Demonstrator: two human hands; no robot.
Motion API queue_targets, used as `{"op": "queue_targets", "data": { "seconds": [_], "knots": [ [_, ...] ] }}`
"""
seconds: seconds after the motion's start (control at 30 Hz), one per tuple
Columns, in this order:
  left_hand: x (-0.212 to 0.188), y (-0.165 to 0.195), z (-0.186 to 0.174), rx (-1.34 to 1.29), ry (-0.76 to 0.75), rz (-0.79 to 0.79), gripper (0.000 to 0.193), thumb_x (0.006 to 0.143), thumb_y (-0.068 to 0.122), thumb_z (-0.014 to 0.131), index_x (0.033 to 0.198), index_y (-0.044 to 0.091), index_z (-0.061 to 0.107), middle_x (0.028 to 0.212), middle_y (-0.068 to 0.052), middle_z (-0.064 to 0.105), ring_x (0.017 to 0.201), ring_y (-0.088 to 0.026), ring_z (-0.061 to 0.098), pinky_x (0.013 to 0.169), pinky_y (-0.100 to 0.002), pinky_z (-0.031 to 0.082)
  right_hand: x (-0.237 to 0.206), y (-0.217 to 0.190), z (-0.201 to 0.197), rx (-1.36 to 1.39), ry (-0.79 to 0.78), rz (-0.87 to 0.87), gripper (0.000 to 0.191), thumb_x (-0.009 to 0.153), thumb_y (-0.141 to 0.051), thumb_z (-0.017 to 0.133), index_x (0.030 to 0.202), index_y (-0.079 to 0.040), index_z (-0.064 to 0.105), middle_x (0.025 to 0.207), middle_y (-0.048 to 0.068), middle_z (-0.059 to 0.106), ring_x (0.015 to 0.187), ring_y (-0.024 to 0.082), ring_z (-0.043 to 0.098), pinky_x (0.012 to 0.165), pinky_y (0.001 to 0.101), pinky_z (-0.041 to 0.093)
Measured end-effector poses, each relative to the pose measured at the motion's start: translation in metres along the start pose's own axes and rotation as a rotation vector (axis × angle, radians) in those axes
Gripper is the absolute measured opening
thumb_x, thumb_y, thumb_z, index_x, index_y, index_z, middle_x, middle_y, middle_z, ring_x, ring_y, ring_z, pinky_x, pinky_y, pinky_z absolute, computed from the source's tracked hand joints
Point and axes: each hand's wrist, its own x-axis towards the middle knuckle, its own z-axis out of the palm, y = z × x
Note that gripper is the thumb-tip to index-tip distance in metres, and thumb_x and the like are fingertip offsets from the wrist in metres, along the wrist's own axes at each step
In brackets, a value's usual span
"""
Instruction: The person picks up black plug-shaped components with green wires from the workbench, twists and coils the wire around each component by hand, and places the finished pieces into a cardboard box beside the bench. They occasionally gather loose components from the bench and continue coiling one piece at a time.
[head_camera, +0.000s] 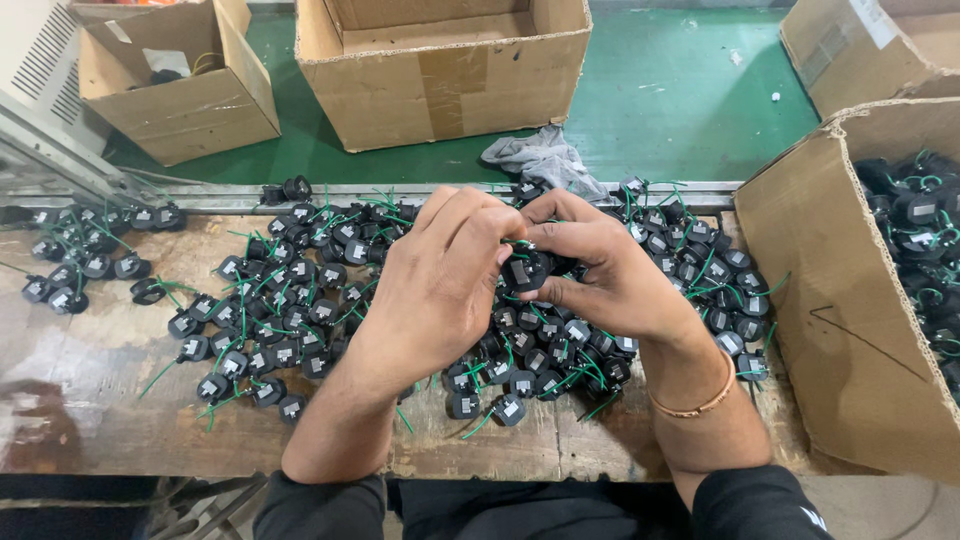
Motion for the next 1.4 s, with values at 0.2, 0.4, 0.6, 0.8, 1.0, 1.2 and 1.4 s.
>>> {"op": "queue_targets", "data": {
  "seconds": [0.2, 0.4, 0.6, 0.8, 1.0, 1.2, 1.4],
  "knots": [
    [0.001, -0.001, -0.002, 0.021, -0.003, -0.012, 0.036, 0.085, -0.009, 0.065, 0.117, 0.004, 0.055, 0.110, -0.012, 0.059, 0.104, -0.035, 0.060, 0.082, -0.045, 0.052, 0.002, 0.003, 0.002, 0.052, 0.010, -0.011, 0.055, 0.085, -0.010, 0.083, 0.136, -0.006, 0.064, 0.118, 0.009, 0.061, 0.111, 0.022, 0.058, 0.099, 0.0344, 0.049],
    [0.000, 0.001, -0.003, -0.001, 0.011, -0.037, 0.027, 0.088, -0.006, 0.067, 0.110, 0.005, 0.056, 0.104, -0.011, 0.059, 0.099, -0.034, 0.062, 0.079, -0.044, 0.051, 0.001, 0.001, 0.002, 0.038, -0.017, 0.013, 0.052, 0.084, -0.010, 0.085, 0.132, -0.007, 0.068, 0.117, 0.009, 0.062, 0.110, 0.022, 0.059, 0.099, 0.0344, 0.050],
    [-0.002, 0.001, -0.001, -0.097, 0.050, -0.028, 0.020, 0.094, -0.002, 0.072, 0.109, 0.005, 0.061, 0.102, -0.009, 0.062, 0.096, -0.031, 0.064, 0.082, -0.041, 0.053, 0.001, 0.001, -0.002, 0.147, -0.015, -0.016, 0.051, 0.084, -0.009, 0.084, 0.131, -0.005, 0.066, 0.121, 0.009, 0.061, 0.114, 0.022, 0.059, 0.100, 0.0341, 0.049],
    [-0.004, -0.002, 0.008, -0.112, 0.135, -0.046, 0.021, 0.088, -0.001, 0.079, 0.103, 0.005, 0.065, 0.092, -0.008, 0.064, 0.085, -0.028, 0.065, 0.075, -0.038, 0.051, 0.000, -0.001, -0.002, 0.126, 0.014, 0.027, 0.048, 0.080, -0.006, 0.087, 0.124, -0.004, 0.069, 0.116, 0.008, 0.060, 0.110, 0.021, 0.058, 0.096, 0.0337, 0.049],
    [-0.004, -0.003, 0.014, -0.076, 0.180, -0.026, 0.023, 0.089, 0.001, 0.082, 0.106, 0.007, 0.068, 0.092, -0.007, 0.066, 0.085, -0.025, 0.066, 0.073, -0.034, 0.052, 0.000, -0.004, -0.003, 0.100, 0.041, 0.024, 0.047, 0.082, -0.004, 0.087, 0.125, -0.004, 0.068, 0.117, 0.008, 0.061, 0.112, 0.020, 0.059, 0.099, 0.0331, 0.050],
    [-0.001, -0.001, 0.010, -0.048, 0.137, -0.033, 0.038, 0.089, 0.003, 0.082, 0.122, 0.006, 0.065, 0.102, -0.006, 0.071, 0.095, -0.026, 0.070, 0.083, -0.037, 0.055, -0.001, -0.006, -0.018, 0.042, 0.047, 0.055, 0.043, 0.081, -0.006, 0.086, 0.121, -0.004, 0.070, 0.116, 0.006, 0.062, 0.111, 0.019, 0.058, 0.098, 0.0329, 0.048],
    [0.005, -0.020, 0.023, 0.081, -0.032, -0.117, 0.040, 0.088, 0.017, 0.083, 0.124, 0.009, 0.067, 0.104, -0.005, 0.075, 0.099, -0.028, 0.072, 0.084, -0.040, 0.056, -0.033, 0.027, -0.075, 0.684, 0.478, 0.087, 0.035, 0.097, -0.013, 0.079, 0.128, -0.007, 0.063, 0.123, 0.006, 0.063, 0.111, 0.020, 0.065, 0.084, 0.0367, 0.060]
  ]
}}
